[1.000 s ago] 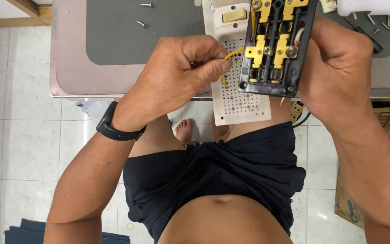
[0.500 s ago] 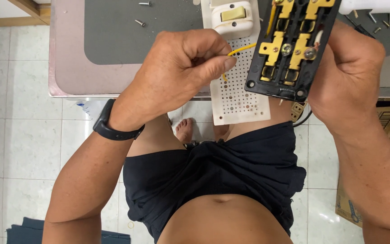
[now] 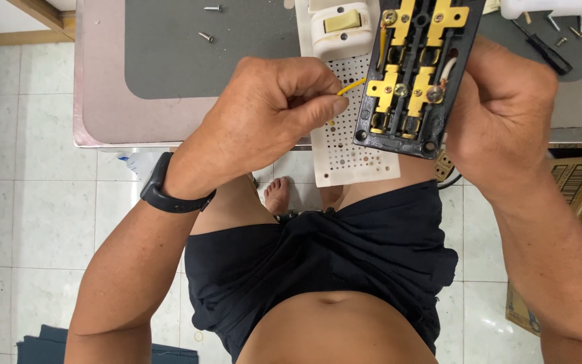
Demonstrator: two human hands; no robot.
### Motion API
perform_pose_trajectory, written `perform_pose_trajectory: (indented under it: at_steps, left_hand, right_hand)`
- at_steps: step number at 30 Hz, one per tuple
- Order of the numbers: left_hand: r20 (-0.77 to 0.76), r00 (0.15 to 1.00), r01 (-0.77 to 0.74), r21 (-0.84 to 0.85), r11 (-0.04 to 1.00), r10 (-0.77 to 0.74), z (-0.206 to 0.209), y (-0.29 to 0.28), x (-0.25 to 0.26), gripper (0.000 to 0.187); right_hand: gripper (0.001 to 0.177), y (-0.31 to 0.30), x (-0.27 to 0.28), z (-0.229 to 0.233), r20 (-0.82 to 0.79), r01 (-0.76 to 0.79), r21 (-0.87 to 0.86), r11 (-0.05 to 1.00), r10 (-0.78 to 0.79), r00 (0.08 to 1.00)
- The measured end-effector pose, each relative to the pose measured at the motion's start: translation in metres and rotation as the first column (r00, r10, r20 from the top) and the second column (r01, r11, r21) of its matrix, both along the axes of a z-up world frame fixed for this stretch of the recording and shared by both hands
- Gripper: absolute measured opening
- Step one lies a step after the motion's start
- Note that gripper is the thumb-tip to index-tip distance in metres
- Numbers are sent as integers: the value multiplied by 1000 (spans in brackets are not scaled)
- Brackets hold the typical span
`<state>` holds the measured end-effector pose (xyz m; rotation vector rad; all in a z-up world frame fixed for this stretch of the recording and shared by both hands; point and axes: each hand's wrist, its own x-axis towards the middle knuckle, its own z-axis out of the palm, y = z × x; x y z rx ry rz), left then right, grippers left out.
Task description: The person holds a black electrical switch component and a white plastic housing, inserting wires into the switch terminals. They use a screwdriver to tighten the screws securing the wires and then place the switch into the housing.
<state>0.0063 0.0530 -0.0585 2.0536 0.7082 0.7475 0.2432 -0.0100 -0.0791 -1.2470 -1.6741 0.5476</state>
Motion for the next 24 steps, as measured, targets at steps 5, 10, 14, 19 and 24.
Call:
perform_pose_trajectory:
  at_steps: [5,10,14,19,24]
  left_hand:
    - [-33,999,-3,8,1000,4,1,-1,2,22]
    - [-58,998,-6,8,1000,7,4,-2,2,21]
    - [-72,997,-27,9,1000,28,3,-5,2,16]
    - [26,987,-158,96,983,156,-11,-21,4,7]
    - [-211,793,-597,-84,798,571,-21,-77,10,40]
  right_hand:
    - [22,0,0,0,8,-24,45,999,24,1000]
    - [30,-1,-2,4,45,-33,24,999,32,998]
    - [26,-3,-10,12,30,-51,0,999,51,998]
    - [35,6,-11,9,49,64,-127,990,-58,997]
    - [21,10,-26,32,-126,-139,-197,970,115,985]
